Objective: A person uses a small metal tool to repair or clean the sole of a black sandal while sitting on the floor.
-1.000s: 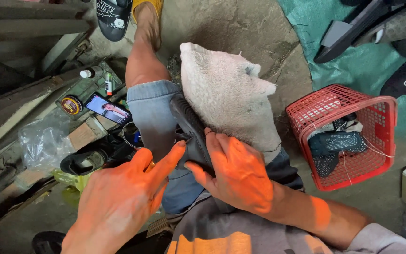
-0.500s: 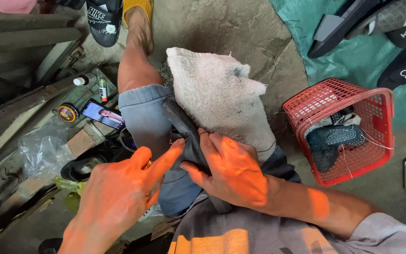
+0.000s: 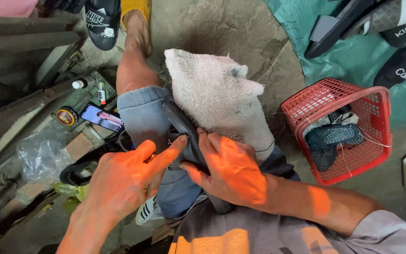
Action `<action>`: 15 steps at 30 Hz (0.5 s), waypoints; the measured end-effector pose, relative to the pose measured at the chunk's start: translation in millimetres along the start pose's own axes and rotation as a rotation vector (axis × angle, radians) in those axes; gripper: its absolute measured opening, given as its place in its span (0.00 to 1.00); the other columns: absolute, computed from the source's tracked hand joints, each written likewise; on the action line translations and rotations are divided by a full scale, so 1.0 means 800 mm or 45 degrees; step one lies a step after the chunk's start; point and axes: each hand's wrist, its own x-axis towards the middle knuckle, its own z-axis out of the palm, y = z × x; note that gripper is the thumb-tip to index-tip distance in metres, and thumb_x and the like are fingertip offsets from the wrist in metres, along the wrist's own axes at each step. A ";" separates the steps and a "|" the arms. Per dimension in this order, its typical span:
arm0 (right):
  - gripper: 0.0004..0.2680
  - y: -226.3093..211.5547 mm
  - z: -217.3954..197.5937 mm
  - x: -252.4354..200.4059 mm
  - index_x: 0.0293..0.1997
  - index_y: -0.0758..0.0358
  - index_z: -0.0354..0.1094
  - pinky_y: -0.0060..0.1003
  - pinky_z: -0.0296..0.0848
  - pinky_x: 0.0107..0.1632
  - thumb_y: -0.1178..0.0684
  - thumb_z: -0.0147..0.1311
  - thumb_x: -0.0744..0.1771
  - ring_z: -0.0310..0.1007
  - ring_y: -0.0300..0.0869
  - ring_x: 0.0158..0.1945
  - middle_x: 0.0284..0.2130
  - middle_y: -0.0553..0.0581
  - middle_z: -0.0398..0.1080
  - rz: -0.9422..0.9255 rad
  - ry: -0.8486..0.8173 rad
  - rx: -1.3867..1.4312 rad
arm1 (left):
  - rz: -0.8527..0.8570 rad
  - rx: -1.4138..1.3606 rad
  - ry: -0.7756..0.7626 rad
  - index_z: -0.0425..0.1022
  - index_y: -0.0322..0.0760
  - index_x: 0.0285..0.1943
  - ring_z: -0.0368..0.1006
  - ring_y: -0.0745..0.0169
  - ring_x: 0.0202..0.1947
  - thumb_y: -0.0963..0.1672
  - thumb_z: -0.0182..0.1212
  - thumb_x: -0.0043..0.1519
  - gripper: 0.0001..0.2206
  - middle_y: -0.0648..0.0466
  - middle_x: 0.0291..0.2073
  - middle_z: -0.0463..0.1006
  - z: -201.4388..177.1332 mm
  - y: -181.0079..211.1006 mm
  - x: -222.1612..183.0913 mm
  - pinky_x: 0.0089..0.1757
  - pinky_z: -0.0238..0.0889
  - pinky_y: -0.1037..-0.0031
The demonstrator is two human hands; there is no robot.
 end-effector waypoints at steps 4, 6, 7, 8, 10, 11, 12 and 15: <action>0.25 -0.003 -0.005 0.004 0.57 0.75 0.67 0.39 0.69 0.31 0.35 0.54 0.68 0.72 0.47 0.32 0.33 0.56 0.67 -0.008 -0.004 0.059 | 0.000 0.061 0.050 0.71 0.58 0.69 0.64 0.62 0.14 0.41 0.60 0.58 0.27 0.61 0.24 0.59 0.004 0.003 0.007 0.14 0.56 0.64; 0.24 -0.004 -0.007 0.005 0.57 0.75 0.67 0.36 0.70 0.35 0.36 0.52 0.69 0.73 0.46 0.33 0.35 0.57 0.69 -0.036 0.041 0.061 | 0.087 0.092 0.178 0.76 0.53 0.63 0.62 0.63 0.14 0.39 0.58 0.58 0.23 0.60 0.24 0.59 0.004 0.005 0.016 0.16 0.52 0.68; 0.24 -0.004 -0.009 0.007 0.57 0.75 0.67 0.36 0.70 0.35 0.36 0.52 0.69 0.73 0.46 0.33 0.35 0.57 0.69 -0.033 0.044 0.060 | 0.091 0.094 0.179 0.76 0.53 0.63 0.62 0.63 0.14 0.39 0.58 0.58 0.23 0.60 0.24 0.59 0.002 0.002 0.016 0.16 0.52 0.68; 0.25 -0.004 -0.010 0.009 0.57 0.76 0.67 0.38 0.69 0.34 0.35 0.51 0.70 0.72 0.47 0.32 0.35 0.59 0.69 -0.053 0.064 0.064 | 0.091 0.012 0.200 0.77 0.52 0.63 0.62 0.63 0.16 0.39 0.57 0.62 0.20 0.60 0.24 0.59 -0.001 -0.002 0.016 0.17 0.52 0.68; 0.26 0.000 -0.013 0.010 0.57 0.77 0.67 0.40 0.68 0.33 0.34 0.50 0.70 0.71 0.49 0.31 0.35 0.60 0.69 -0.071 0.094 0.077 | 0.093 -0.057 0.215 0.77 0.51 0.62 0.61 0.63 0.17 0.40 0.56 0.65 0.17 0.60 0.24 0.59 -0.001 -0.006 0.012 0.18 0.52 0.69; 0.25 0.002 -0.014 0.011 0.57 0.72 0.68 0.40 0.69 0.33 0.32 0.51 0.69 0.72 0.48 0.32 0.35 0.57 0.70 -0.065 0.049 0.084 | 0.056 -0.157 0.281 0.78 0.43 0.59 0.65 0.58 0.22 0.41 0.52 0.68 0.13 0.57 0.30 0.66 0.002 -0.006 0.007 0.25 0.58 0.67; 0.25 0.004 -0.015 0.011 0.58 0.67 0.70 0.40 0.70 0.33 0.30 0.52 0.68 0.72 0.47 0.34 0.35 0.53 0.71 -0.060 0.001 0.092 | 0.015 -0.258 0.345 0.78 0.36 0.57 0.69 0.54 0.27 0.43 0.48 0.71 0.13 0.54 0.36 0.73 0.004 -0.007 0.000 0.32 0.64 0.66; 0.11 0.045 -0.031 0.015 0.56 0.55 0.71 0.34 0.77 0.52 0.52 0.62 0.68 0.78 0.42 0.47 0.46 0.55 0.74 0.000 0.021 0.753 | -0.160 -0.249 0.487 0.75 0.34 0.45 0.72 0.52 0.35 0.41 0.57 0.69 0.05 0.50 0.37 0.79 0.027 0.008 -0.016 0.41 0.61 0.65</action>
